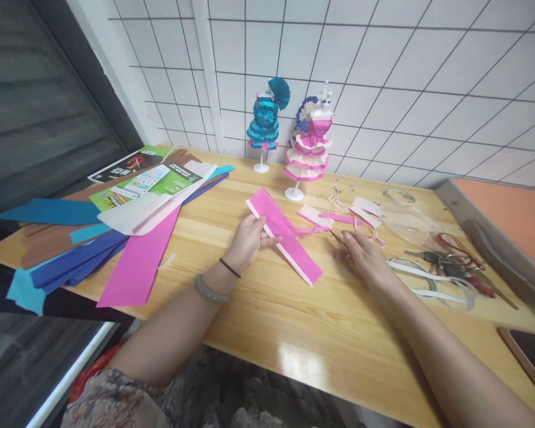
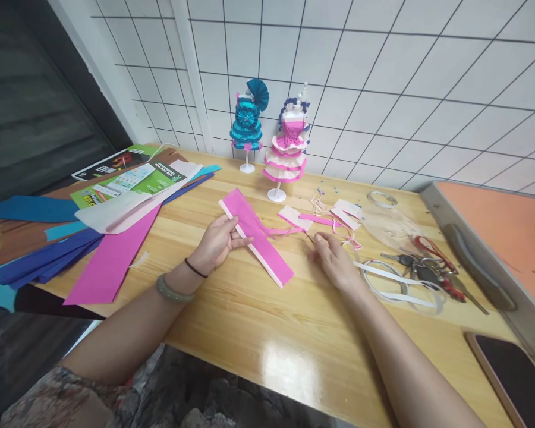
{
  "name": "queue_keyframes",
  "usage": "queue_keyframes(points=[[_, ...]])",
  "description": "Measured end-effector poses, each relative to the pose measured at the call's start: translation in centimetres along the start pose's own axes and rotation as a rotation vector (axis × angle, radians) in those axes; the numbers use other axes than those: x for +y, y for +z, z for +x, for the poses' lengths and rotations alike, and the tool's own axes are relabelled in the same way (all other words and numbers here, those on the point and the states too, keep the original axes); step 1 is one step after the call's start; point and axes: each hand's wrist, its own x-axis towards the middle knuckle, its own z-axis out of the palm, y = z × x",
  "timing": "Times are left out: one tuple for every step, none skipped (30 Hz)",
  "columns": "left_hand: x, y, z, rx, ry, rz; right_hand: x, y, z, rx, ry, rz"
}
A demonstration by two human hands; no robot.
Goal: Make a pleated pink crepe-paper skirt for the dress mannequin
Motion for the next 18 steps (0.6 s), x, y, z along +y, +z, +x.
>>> queue_keyframes(points=[[0.1,0.0,0.0,0.000,0.001,0.013,0.2,-0.4,0.4,0.016,0.050,0.019],[0.2,0.1,-0.1,0.001,0.001,0.025,0.4,-0.7,0.8,0.031,0.107,0.054],[0.2,0.1,-0.1,0.000,0.000,0.037,0.5,-1.0,1.1,0.057,0.155,0.095],[0.3,0.2,-0.2,-0.001,-0.002,0.049,0.5,-1.2,1.2,0.090,0.178,0.138],[0.3,0.2,-0.2,-0.004,-0.005,0.060,0.4,-1.3,1.3,0.118,0.179,0.187],[0.4,0.2,-0.3,-0.009,-0.010,0.071,0.2,-1.3,1.1,0.131,0.161,0.236],[0.4,0.2,-0.3,-0.016,-0.015,0.082,-0.2,-1.1,0.7,0.123,0.130,0.283],[0.5,0.2,-0.4,-0.027,-0.021,0.094,-0.7,-0.8,0.2,0.080,0.095,0.320],[0.5,0.3,-0.4,-0.040,-0.027,0.105,-1.4,-0.4,-0.5,0.006,0.063,0.336],[0.5,0.3,-0.5,-0.055,-0.033,0.118,-2.1,0.1,-1.4,-0.087,0.036,0.325],[0.4,0.3,-0.6,-0.072,-0.036,0.131,-2.8,0.7,-2.2,-0.186,0.001,0.304],[0.4,0.4,-0.6,-0.087,-0.035,0.143,-3.5,1.3,-3.1,-0.272,-0.035,0.286],[0.4,0.4,-0.7,-0.101,-0.028,0.154,-4.1,1.7,-3.8,-0.332,-0.049,0.279],[0.3,0.3,-0.7,-0.117,-0.017,0.163,-4.6,2.1,-4.4,-0.378,-0.053,0.274],[0.2,0.3,-0.7,-0.133,-0.002,0.170,-4.9,2.4,-4.8,-0.390,-0.055,0.265],[0.2,0.3,-0.7,-0.151,0.016,0.173,-5.1,2.6,-5.0,-0.392,-0.054,0.254],[0.1,0.2,-0.7,-0.170,0.032,0.174,-5.1,2.7,-5.2,-0.385,-0.055,0.243],[0.1,0.2,-0.8,-0.188,0.044,0.173,-5.1,2.7,-5.2,-0.376,-0.059,0.234]])
